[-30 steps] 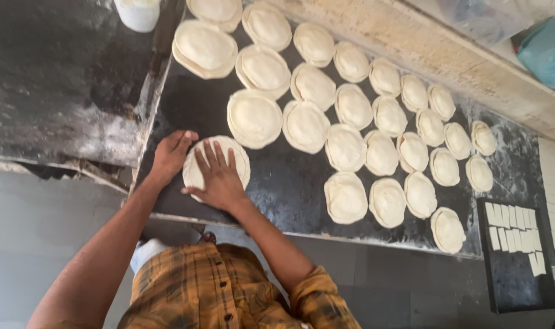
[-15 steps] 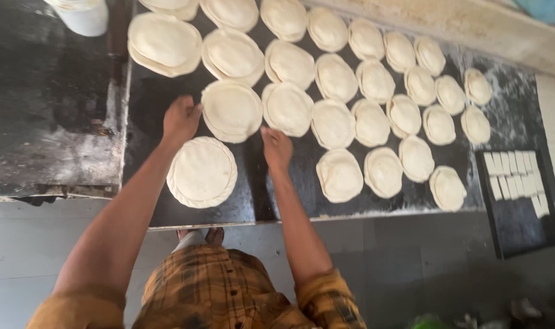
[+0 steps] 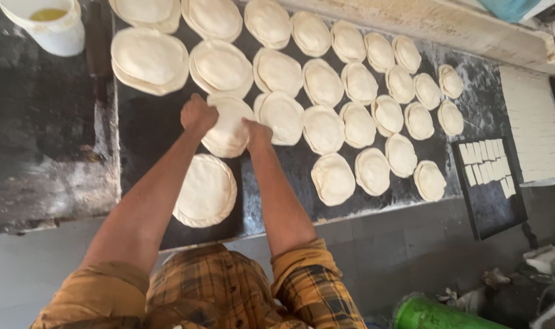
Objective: The person prepares and shapes pieces of dough on a table by hand, applying oil from a cup and pinching the edges to create a decorative pattern before placing them on a tray.
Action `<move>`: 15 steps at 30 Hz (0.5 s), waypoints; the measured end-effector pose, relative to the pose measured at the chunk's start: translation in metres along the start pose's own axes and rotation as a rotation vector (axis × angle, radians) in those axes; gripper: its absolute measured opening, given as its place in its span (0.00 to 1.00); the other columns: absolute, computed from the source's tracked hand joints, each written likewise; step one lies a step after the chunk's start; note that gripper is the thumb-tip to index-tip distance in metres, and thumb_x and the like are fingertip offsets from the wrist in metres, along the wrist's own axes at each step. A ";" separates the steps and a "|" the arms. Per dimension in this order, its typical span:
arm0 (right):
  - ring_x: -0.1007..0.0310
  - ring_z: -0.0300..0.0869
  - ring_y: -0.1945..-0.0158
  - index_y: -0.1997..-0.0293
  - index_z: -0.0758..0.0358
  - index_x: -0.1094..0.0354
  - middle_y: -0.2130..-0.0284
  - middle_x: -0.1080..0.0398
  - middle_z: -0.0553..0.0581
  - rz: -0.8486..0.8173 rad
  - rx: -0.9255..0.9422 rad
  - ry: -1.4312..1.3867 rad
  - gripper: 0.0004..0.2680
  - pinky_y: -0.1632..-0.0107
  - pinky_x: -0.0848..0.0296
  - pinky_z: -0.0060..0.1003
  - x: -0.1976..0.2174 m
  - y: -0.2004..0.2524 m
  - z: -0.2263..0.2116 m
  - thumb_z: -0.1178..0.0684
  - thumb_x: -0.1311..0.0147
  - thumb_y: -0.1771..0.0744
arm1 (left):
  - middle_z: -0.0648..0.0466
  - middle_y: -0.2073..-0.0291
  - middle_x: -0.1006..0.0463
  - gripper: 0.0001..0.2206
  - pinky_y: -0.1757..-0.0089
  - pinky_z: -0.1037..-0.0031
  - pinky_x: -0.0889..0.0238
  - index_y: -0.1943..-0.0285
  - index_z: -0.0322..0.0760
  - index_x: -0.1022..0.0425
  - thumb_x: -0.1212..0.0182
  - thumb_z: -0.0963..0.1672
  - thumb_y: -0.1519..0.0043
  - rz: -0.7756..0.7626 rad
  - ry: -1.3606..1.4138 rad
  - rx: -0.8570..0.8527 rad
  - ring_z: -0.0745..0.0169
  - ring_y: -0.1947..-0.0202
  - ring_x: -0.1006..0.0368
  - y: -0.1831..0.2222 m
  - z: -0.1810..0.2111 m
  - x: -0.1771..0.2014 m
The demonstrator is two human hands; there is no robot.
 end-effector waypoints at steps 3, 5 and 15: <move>0.25 0.51 0.60 0.51 0.77 0.30 0.60 0.26 0.66 0.052 0.051 0.190 0.18 0.58 0.27 0.47 -0.009 -0.005 -0.005 0.48 0.35 0.35 | 0.34 0.52 0.23 0.28 0.53 0.56 0.32 0.46 0.26 0.33 0.26 0.50 0.46 -0.045 0.060 -0.004 0.37 0.50 0.25 -0.012 0.002 0.019; 0.28 0.44 0.59 0.54 0.72 0.31 0.61 0.27 0.60 0.094 0.184 -0.029 0.14 0.58 0.29 0.44 -0.011 0.001 0.004 0.54 0.33 0.38 | 0.37 0.56 0.20 0.26 0.56 0.58 0.30 0.52 0.26 0.29 0.25 0.50 0.48 -0.119 0.104 -0.030 0.41 0.55 0.23 -0.011 0.004 0.028; 0.48 0.33 0.76 0.67 0.60 0.39 0.76 0.43 0.44 -0.035 0.619 -0.242 0.14 0.74 0.47 0.32 0.056 0.096 -0.052 0.63 0.29 0.40 | 0.46 0.72 0.19 0.13 0.75 0.72 0.34 0.53 0.25 0.23 0.30 0.42 0.42 -0.315 0.510 -0.293 0.65 0.79 0.26 0.060 0.067 0.090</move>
Point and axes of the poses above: each hand's wrist, its own y-axis away from the middle knuckle, its own x-axis out of the back of the hand, z = x × y, the point moved 6 cm from there along -y, towards the middle knuckle
